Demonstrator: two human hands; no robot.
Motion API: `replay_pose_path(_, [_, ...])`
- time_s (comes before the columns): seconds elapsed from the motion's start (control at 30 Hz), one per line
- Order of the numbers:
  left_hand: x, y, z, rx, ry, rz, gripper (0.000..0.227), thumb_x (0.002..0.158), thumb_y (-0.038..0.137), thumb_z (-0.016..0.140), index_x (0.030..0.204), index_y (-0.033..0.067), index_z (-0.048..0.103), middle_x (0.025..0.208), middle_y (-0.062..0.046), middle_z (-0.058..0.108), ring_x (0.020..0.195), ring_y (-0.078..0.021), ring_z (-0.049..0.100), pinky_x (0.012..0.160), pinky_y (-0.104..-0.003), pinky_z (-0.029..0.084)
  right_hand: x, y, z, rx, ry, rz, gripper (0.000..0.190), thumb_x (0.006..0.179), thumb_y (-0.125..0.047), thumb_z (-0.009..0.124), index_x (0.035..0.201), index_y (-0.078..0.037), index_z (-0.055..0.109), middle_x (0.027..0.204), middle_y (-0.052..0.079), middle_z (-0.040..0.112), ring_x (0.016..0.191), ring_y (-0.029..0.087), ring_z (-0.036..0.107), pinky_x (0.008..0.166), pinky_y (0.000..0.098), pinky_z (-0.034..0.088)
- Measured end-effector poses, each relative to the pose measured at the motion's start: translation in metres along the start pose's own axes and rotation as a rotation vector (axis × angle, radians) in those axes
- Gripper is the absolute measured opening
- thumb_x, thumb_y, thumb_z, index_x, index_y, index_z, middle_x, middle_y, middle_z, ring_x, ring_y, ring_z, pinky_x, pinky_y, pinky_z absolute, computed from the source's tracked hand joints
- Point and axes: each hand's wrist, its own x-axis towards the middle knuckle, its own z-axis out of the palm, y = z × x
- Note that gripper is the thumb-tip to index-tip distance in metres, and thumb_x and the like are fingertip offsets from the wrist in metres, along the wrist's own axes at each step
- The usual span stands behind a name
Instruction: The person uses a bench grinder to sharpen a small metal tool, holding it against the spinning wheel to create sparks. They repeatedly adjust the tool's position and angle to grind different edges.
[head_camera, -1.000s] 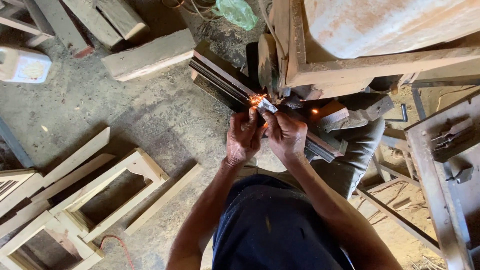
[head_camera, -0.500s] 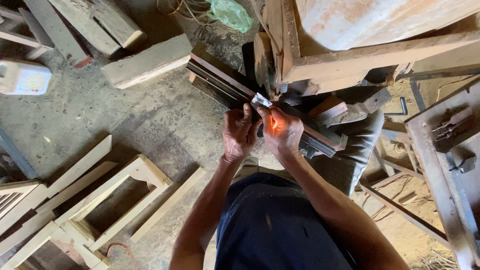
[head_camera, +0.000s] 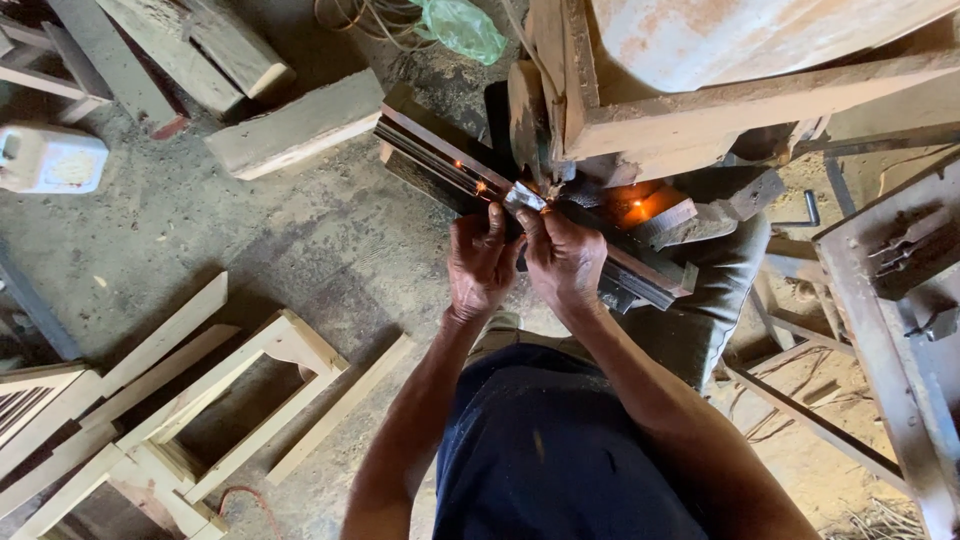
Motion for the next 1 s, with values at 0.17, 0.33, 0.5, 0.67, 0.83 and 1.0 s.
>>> replay_pose_path(0.17, [0.000, 0.001, 0.002, -0.040, 0.005, -0.003, 0.054, 0.094, 0.016, 0.075, 0.144, 0.0042, 0.060, 0.104, -0.020, 0.057, 0.079, -0.0376, 0.068, 0.062, -0.039, 0.058, -0.002, 0.008, 0.000, -0.013, -0.011, 0.008, 0.044, 0.094, -0.022, 0.084, 0.058, -0.009, 0.062, 0.044, 0.007, 0.051, 0.039, 0.022, 0.055, 0.042, 0.0307, 0.043])
replay_pose_path(0.33, [-0.008, -0.003, 0.006, -0.070, 0.001, -0.034, 0.056, 0.093, 0.015, 0.078, 0.144, 0.0034, 0.060, 0.104, -0.018, 0.055, 0.079, -0.0352, 0.067, 0.062, -0.039, 0.057, -0.003, 0.001, -0.001, -0.036, 0.002, 0.039, 0.041, 0.095, -0.021, 0.080, 0.061, -0.006, 0.062, 0.051, 0.017, 0.049, 0.046, 0.035, 0.058, 0.045, 0.0382, 0.044])
replay_pose_path(0.5, [0.002, 0.008, -0.002, -0.043, -0.002, -0.005, 0.056, 0.093, 0.013, 0.076, 0.145, 0.0032, 0.058, 0.101, -0.020, 0.054, 0.081, -0.0394, 0.066, 0.065, -0.036, 0.057, -0.003, 0.005, -0.002, -0.058, -0.002, 0.033, 0.042, 0.091, -0.027, 0.085, 0.061, -0.008, 0.063, 0.050, 0.015, 0.050, 0.052, 0.037, 0.064, 0.046, 0.0356, 0.045])
replay_pose_path(0.67, [-0.007, 0.001, 0.007, -0.043, 0.023, -0.007, 0.056, 0.092, 0.012, 0.076, 0.144, 0.0015, 0.059, 0.103, -0.019, 0.056, 0.082, -0.0358, 0.067, 0.065, -0.037, 0.057, 0.008, -0.023, -0.009, -0.068, 0.005, 0.030, 0.043, 0.092, -0.026, 0.084, 0.060, -0.008, 0.061, 0.050, 0.014, 0.051, 0.051, 0.038, 0.062, 0.044, 0.0383, 0.046])
replay_pose_path(0.83, [0.006, 0.013, 0.001, -0.057, 0.032, -0.027, 0.050, 0.093, 0.007, 0.074, 0.141, -0.0004, 0.062, 0.103, -0.017, 0.058, 0.080, -0.0336, 0.069, 0.064, -0.035, 0.058, 0.006, -0.017, -0.006, -0.073, 0.007, 0.039, 0.046, 0.093, -0.025, 0.083, 0.058, -0.010, 0.058, 0.047, 0.014, 0.047, 0.042, 0.031, 0.055, 0.041, 0.0357, 0.041])
replay_pose_path(1.0, [0.004, 0.011, 0.001, -0.002, 0.038, 0.014, 0.054, 0.089, 0.003, 0.076, 0.142, 0.0010, 0.061, 0.102, -0.016, 0.059, 0.080, -0.0315, 0.069, 0.064, -0.035, 0.058, -0.003, 0.010, -0.003, -0.022, -0.003, 0.027, 0.047, 0.093, -0.021, 0.083, 0.056, -0.009, 0.057, 0.043, 0.010, 0.046, 0.038, 0.026, 0.053, 0.039, 0.0340, 0.039])
